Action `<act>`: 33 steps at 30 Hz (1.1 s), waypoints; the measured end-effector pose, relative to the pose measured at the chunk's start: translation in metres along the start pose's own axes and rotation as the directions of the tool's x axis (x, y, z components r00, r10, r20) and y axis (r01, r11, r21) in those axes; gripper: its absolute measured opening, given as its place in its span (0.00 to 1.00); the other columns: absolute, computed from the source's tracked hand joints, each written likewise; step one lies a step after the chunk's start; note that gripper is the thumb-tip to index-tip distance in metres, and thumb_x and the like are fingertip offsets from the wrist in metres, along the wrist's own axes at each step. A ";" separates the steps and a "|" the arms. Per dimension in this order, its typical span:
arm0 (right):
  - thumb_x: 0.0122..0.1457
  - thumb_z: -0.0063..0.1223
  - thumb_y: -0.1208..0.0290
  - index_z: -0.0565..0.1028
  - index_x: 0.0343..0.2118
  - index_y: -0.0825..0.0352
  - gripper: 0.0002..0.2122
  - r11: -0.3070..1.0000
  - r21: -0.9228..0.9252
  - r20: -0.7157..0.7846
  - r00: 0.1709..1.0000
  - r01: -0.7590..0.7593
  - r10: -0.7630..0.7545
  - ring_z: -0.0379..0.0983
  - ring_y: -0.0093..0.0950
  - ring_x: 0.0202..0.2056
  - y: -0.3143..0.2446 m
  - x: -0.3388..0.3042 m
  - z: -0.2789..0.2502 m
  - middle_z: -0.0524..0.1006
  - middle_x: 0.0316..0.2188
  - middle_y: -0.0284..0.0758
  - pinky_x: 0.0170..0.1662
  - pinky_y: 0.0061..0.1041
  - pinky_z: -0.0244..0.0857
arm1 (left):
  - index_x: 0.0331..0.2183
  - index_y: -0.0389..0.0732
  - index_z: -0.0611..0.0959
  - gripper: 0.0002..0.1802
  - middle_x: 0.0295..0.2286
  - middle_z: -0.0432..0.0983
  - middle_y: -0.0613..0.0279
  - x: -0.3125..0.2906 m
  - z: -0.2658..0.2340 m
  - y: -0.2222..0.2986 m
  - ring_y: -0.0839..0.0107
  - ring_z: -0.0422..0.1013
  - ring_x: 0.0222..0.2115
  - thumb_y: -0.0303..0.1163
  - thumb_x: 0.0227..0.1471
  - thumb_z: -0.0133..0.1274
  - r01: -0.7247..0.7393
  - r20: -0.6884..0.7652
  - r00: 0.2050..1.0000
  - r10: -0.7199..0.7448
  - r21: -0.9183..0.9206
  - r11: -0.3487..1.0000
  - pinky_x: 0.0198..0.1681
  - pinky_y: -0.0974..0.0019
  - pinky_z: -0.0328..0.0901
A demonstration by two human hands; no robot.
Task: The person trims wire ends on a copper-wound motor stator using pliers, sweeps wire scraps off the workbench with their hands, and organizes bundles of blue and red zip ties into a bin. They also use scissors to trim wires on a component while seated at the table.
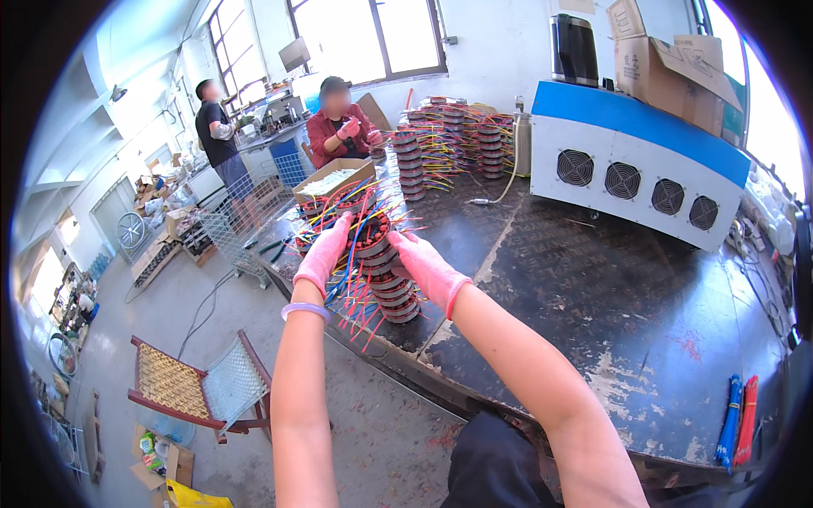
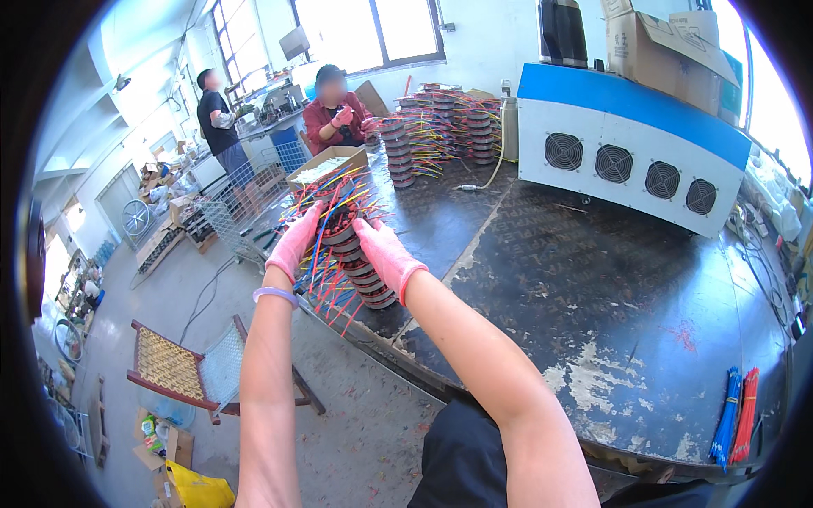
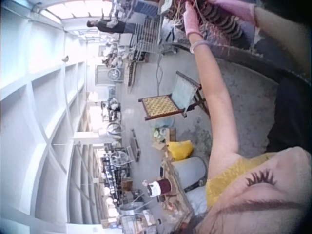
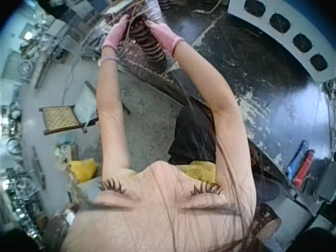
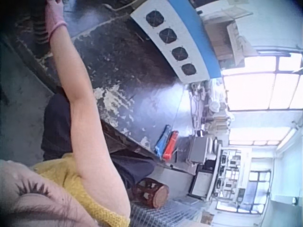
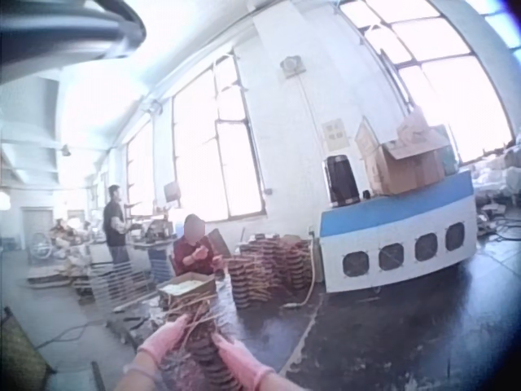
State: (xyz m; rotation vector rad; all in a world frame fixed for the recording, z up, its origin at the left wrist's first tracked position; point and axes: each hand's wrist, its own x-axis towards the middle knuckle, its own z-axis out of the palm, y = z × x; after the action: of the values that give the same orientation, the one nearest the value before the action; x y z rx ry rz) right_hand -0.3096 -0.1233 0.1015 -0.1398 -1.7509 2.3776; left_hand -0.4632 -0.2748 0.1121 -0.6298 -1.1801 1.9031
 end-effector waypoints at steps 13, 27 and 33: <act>0.61 0.49 0.61 0.71 0.50 0.71 0.20 0.873 -0.487 -0.121 0.991 -0.009 -0.057 0.71 0.27 0.45 -0.012 -0.005 0.004 0.76 0.45 0.40 0.48 0.28 0.63 | 0.60 0.37 0.63 0.26 0.56 0.64 0.51 0.008 -0.001 0.014 0.61 0.63 0.55 0.37 0.64 0.34 0.175 0.012 0.954 -0.299 -0.834 0.523 0.57 0.62 0.55; 0.60 0.44 0.51 0.75 0.42 0.68 0.22 0.689 -0.699 -0.054 0.947 0.191 -0.317 0.76 0.39 0.38 -0.020 0.004 0.015 0.79 0.34 0.41 0.43 0.36 0.66 | 0.60 0.35 0.62 0.26 0.56 0.66 0.59 0.018 0.016 0.054 0.72 0.61 0.57 0.36 0.66 0.29 0.365 0.376 0.914 -0.150 -0.926 -0.097 0.60 0.63 0.51; 0.60 0.41 0.50 0.73 0.47 0.67 0.24 0.690 -0.717 -0.107 0.963 0.098 -0.248 0.72 0.45 0.47 -0.012 0.009 -0.002 0.77 0.43 0.46 0.50 0.38 0.64 | 0.53 0.35 0.71 0.26 0.48 0.70 0.56 0.000 -0.024 -0.002 0.65 0.64 0.51 0.43 0.63 0.37 -0.103 0.483 0.871 -0.086 0.008 -0.995 0.55 0.65 0.54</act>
State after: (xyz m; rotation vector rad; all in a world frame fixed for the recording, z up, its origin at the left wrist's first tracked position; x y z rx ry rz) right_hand -0.3170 -0.1163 0.1124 -0.2823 -2.3486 1.3789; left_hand -0.4446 -0.2621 0.1026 0.9205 2.3358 1.7616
